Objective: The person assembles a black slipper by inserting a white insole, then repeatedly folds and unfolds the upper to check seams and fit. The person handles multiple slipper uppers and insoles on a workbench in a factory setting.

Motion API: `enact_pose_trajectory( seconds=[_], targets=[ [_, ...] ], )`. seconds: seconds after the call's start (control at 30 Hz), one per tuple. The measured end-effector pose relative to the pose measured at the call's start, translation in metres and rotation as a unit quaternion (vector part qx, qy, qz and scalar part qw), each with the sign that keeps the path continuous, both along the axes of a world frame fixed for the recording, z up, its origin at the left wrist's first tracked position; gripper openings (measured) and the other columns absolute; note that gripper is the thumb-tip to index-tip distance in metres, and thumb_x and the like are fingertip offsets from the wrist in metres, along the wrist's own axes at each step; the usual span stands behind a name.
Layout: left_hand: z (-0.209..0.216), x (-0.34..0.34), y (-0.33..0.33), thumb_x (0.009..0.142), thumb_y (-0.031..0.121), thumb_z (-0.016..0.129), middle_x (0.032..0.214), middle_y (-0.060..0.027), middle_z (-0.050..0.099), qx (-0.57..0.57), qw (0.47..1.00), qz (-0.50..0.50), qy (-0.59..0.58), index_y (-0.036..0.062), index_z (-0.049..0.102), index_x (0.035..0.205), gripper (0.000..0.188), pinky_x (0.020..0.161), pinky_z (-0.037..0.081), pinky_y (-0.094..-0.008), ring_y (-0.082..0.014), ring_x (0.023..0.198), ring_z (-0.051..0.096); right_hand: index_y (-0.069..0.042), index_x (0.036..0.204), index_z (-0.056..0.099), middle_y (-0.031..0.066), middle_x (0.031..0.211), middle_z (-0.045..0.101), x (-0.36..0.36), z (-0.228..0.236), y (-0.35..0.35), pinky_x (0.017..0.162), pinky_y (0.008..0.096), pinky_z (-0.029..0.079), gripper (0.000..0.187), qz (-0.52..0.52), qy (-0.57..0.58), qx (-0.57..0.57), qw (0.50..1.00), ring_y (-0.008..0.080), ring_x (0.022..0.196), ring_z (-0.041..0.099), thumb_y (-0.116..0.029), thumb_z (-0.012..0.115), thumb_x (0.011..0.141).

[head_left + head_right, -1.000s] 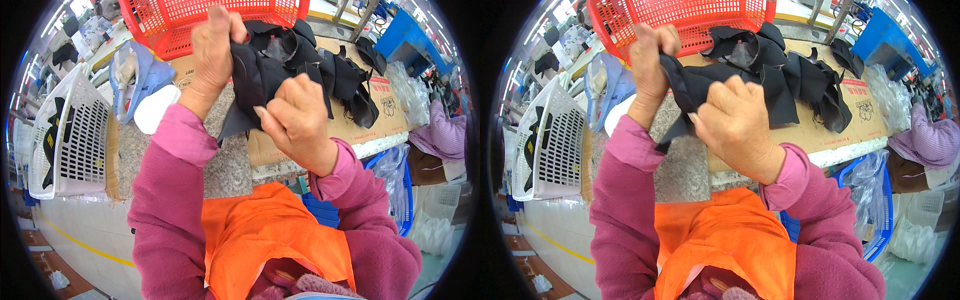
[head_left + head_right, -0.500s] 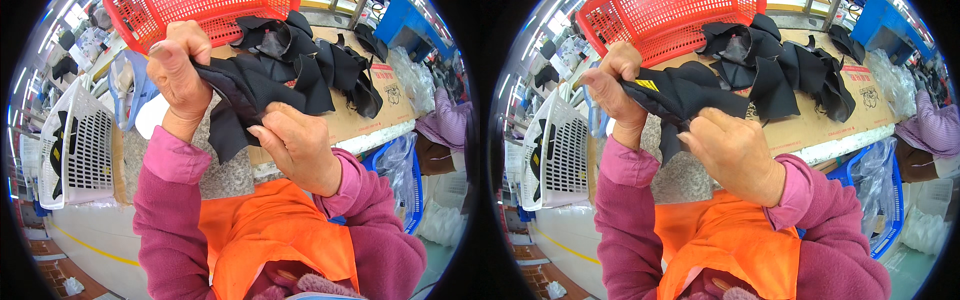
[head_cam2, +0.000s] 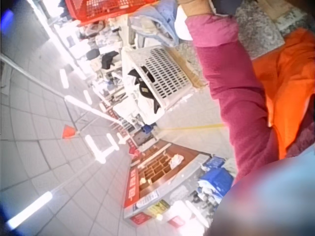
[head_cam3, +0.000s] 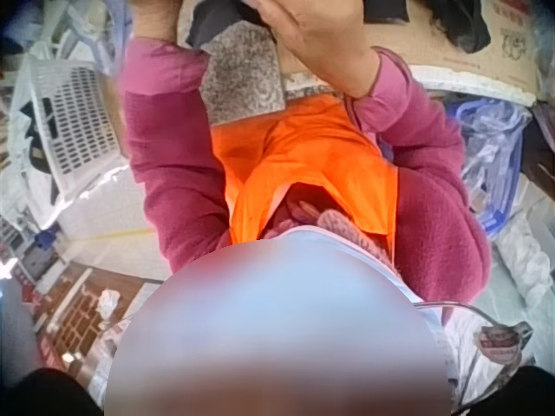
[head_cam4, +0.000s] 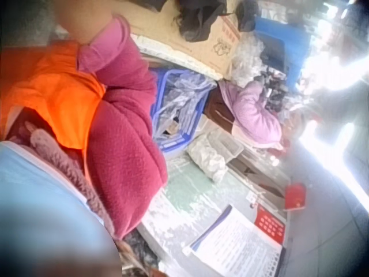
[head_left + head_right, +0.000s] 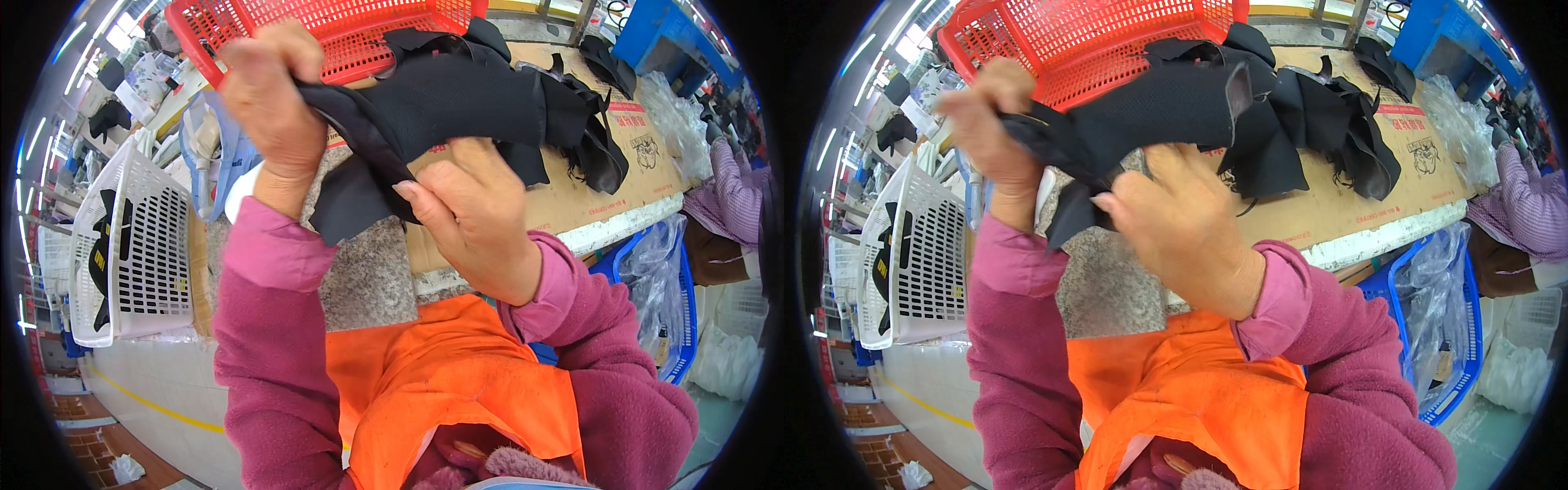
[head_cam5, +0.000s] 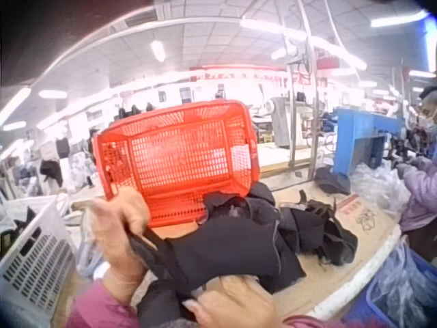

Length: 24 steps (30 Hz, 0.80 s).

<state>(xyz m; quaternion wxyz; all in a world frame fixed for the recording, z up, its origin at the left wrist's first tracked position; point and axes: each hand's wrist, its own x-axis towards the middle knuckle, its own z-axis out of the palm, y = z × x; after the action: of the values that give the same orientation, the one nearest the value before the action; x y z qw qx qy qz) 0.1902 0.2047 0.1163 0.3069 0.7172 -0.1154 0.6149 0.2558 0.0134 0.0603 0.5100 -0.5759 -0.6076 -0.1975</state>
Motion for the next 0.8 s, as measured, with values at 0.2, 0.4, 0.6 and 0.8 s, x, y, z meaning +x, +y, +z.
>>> enact_pose_trajectory(
  seconds=[0.2,0.4,0.6,0.8],
  targets=[
    [-0.026,0.008,-0.003,0.106,0.053,0.025,0.061,-0.0018,0.038,-0.09,0.993,-0.025,0.073,0.0066,0.034,0.061,0.066,0.056,0.026,-0.0285,-0.0129,0.058,0.035,-0.004,0.082,0.057,0.0139,0.08,0.053,0.0,-0.011,0.004,0.063,0.0426,0.046,0.014,0.0,0.071,-0.058,0.996,0.0345,0.074,0.056,-0.007,0.07,0.082],
    [-0.016,0.013,0.01,0.107,0.05,0.027,0.059,-0.0002,0.04,-0.063,0.996,0.001,0.064,0.0039,0.039,0.061,0.066,0.053,0.026,-0.029,-0.011,0.055,0.035,-0.003,0.082,0.058,0.0137,0.079,0.053,0.004,-0.01,0.012,0.062,0.0417,0.044,0.013,0.006,0.058,-0.035,0.998,0.0332,0.072,0.056,-0.009,0.07,0.084],
    [-0.045,0.01,0.011,0.106,0.054,0.026,0.065,-0.0042,0.041,-0.119,0.987,-0.029,0.107,0.0046,0.037,0.063,0.066,0.058,0.028,-0.0288,-0.0137,0.061,0.038,-0.002,0.081,0.058,0.0116,0.073,0.049,0.007,-0.023,0.011,0.059,0.0371,0.041,0.012,0.039,0.1,-0.059,0.992,0.0289,0.065,0.051,-0.006,0.069,0.086],
    [-0.065,0.015,-0.004,0.105,0.055,0.028,0.063,-0.0029,0.037,-0.174,0.974,-0.066,0.126,0.0074,0.035,0.065,0.063,0.057,0.028,-0.0291,-0.0144,0.06,0.035,-0.002,0.081,0.059,0.0111,0.072,0.049,0.001,-0.026,0.009,0.057,0.0357,0.04,0.011,0.007,0.119,-0.072,0.99,0.0274,0.063,0.05,-0.004,0.068,0.087]
  ],
)
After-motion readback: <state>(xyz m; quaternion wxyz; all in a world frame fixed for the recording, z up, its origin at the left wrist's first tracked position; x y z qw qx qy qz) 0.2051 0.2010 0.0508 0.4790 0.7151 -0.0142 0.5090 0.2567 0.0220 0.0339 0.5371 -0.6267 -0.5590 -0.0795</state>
